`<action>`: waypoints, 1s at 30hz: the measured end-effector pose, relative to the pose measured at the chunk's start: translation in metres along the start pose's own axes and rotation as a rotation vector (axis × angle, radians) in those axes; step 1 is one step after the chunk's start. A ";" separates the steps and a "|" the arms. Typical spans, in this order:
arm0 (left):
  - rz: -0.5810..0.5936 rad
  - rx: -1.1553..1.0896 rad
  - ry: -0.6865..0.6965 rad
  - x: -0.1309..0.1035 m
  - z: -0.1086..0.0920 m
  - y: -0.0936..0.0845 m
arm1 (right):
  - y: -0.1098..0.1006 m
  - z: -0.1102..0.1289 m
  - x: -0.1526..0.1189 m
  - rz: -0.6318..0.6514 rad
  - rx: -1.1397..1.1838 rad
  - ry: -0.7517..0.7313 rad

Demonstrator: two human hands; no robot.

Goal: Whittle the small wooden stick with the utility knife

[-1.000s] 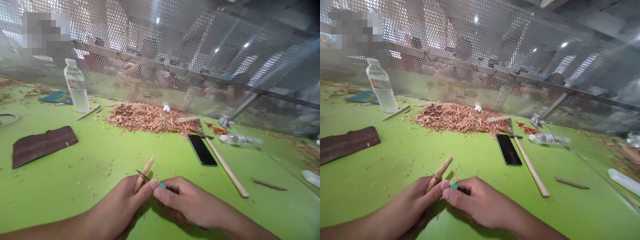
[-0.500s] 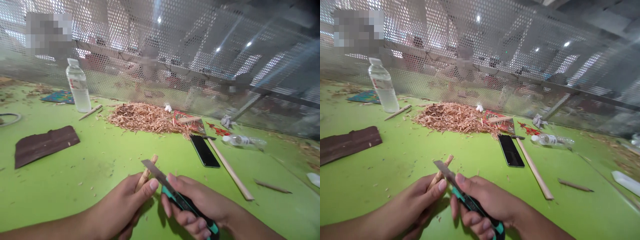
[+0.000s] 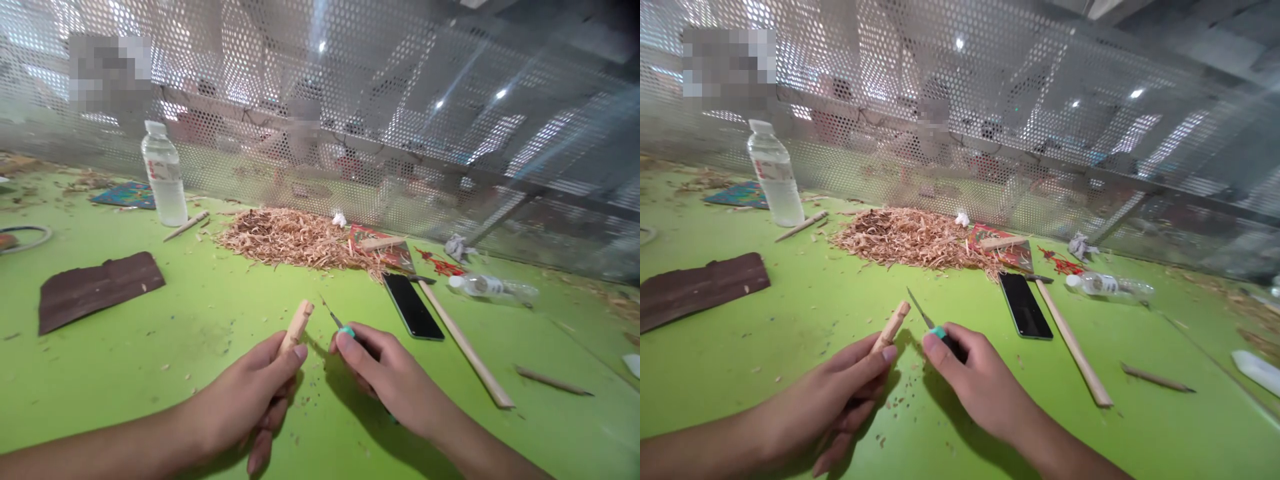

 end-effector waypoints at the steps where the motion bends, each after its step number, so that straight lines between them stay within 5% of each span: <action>1: 0.001 0.000 -0.006 0.000 0.001 0.000 | -0.001 0.000 0.000 -0.025 -0.042 -0.019; 22: 0.019 -0.059 -0.037 0.003 -0.004 -0.004 | 0.002 0.000 -0.003 0.053 -0.002 -0.010; 30: 0.076 -0.033 -0.011 0.000 -0.001 -0.006 | 0.000 0.010 -0.010 0.063 -0.272 -0.175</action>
Point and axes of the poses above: each hand's wrist, its own x-axis towards the middle knuckle, its own y-axis out of the palm, z = x × y, the point moved 3 cm from there along x, towards the middle knuckle, and after that the axes turned 6 degrees about x, right-handed, at the moved point
